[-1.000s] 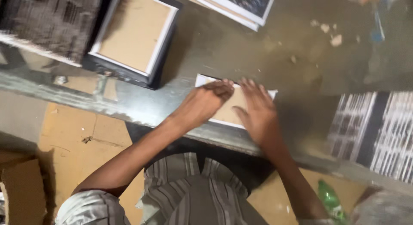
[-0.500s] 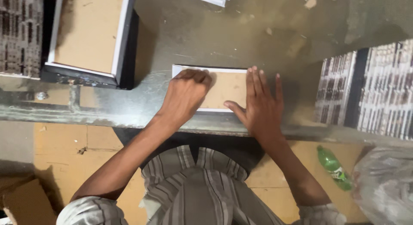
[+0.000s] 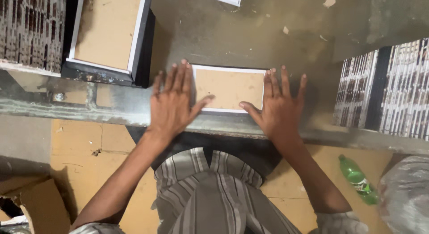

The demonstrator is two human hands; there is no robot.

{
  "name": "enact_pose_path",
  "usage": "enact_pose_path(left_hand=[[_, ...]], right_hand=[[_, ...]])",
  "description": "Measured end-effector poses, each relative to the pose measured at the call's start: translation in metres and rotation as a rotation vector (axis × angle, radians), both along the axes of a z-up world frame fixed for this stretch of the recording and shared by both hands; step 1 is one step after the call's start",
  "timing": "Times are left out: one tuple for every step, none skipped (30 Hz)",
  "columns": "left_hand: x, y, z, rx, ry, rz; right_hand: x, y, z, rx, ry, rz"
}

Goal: The person assembles small picture frames by inserting a beige backing into a black frame, then placing a printed image with a clock design on top. The person repeatedly picks up frames and images, aligns them, and stacks the completed units on the table.

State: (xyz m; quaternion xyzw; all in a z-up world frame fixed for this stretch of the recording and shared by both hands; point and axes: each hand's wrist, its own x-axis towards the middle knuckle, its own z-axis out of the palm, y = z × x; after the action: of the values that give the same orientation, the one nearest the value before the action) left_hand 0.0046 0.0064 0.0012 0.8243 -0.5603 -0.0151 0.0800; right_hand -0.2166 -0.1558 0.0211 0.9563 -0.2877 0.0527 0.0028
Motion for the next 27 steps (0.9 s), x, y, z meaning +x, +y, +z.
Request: enact_pose_path(left_hand=[[-0.001, 0.003, 0.001, -0.019, -0.009, 0.009], [-0.002, 0.006, 0.002, -0.039, -0.018, 0.018], [-0.001, 0.008, 0.003, -0.061, -0.031, 0.025], [-0.003, 0.008, 0.005, -0.082, -0.005, 0.046], [-0.004, 0.003, 0.006, -0.108, 0.021, 0.067], [-0.004, -0.002, 0.007, -0.134, 0.046, 0.087], [-0.002, -0.006, 0.008, -0.205, 0.049, 0.029], [0.001, -0.013, 0.01, -0.276, 0.052, -0.03], [0.003, -0.019, 0.011, -0.344, 0.059, -0.091], [0.005, -0.026, 0.013, -0.313, 0.139, -0.074], [0.004, -0.034, 0.015, -0.283, 0.222, -0.055], [0.004, -0.038, 0.017, -0.252, 0.306, -0.036], [0.008, -0.042, 0.021, -0.217, 0.286, -0.024], [0.012, -0.045, 0.024, -0.181, 0.266, -0.011], [0.016, -0.046, 0.027, -0.142, 0.248, -0.001], [0.021, -0.045, 0.029, -0.028, 0.389, -0.03], [0.029, -0.043, 0.032, 0.086, 0.527, -0.061], [0.037, -0.042, 0.033, 0.204, 0.663, -0.091], [0.039, -0.042, 0.033, 0.179, 0.808, -0.179], [0.038, -0.04, 0.032, 0.152, 0.953, -0.269], [0.035, -0.036, 0.029, 0.13, 1.107, -0.355], [0.032, -0.035, 0.027, 0.118, 1.16, -0.395], [0.028, -0.035, 0.024, 0.104, 1.21, -0.431], [0.023, -0.036, 0.021, 0.09, 1.261, -0.467], [0.018, -0.039, 0.017, -0.019, 1.347, -0.407], [0.012, -0.043, 0.013, -0.131, 1.43, -0.346], [0.006, -0.047, 0.007, -0.246, 1.513, -0.279]], right_hand=[[-0.001, 0.0, -0.002, -0.001, 0.0, -0.001], [-0.001, 0.0, -0.003, -0.002, -0.001, -0.001], [-0.001, 0.001, -0.004, -0.006, -0.005, -0.003], [-0.001, 0.003, -0.004, 0.015, 0.024, -0.03], [0.001, 0.004, -0.005, 0.03, 0.052, -0.058], [0.003, 0.005, -0.004, 0.046, 0.079, -0.085], [0.005, 0.008, -0.005, 0.1, 0.014, -0.099], [0.009, 0.013, -0.005, 0.154, -0.052, -0.111], [0.011, 0.017, -0.005, 0.21, -0.114, -0.126], [0.015, 0.022, -0.006, 0.215, -0.112, -0.128], [0.018, 0.026, -0.008, 0.22, -0.106, -0.129], [0.018, 0.028, -0.008, 0.225, -0.1, -0.131], [0.016, 0.026, -0.008, 0.252, -0.111, -0.172], [0.013, 0.024, -0.009, 0.278, -0.122, -0.214], [0.009, 0.022, -0.012, 0.308, -0.132, -0.26], [0.004, 0.021, -0.017, 0.278, -0.248, -0.231], [-0.003, 0.019, -0.024, 0.245, -0.366, -0.204], [-0.006, 0.016, -0.032, 0.21, -0.484, -0.175], [-0.005, 0.012, -0.042, 0.498, -0.693, -0.17], [-0.002, 0.008, -0.051, 0.788, -0.899, -0.157], [-0.004, 0.007, -0.057, 1.09, -1.093, -0.145], [-0.006, 0.003, -0.06, 1.229, -1.161, -0.188], [-0.005, -0.004, -0.059, 1.371, -1.226, -0.228], [-0.004, -0.007, -0.056, 1.514, -1.29, -0.268], [-0.002, -0.009, -0.051, 1.478, -1.263, -0.245], [0.0, -0.01, -0.044, 1.442, -1.236, -0.222], [0.001, -0.01, -0.038, 1.409, -1.203, -0.202]])
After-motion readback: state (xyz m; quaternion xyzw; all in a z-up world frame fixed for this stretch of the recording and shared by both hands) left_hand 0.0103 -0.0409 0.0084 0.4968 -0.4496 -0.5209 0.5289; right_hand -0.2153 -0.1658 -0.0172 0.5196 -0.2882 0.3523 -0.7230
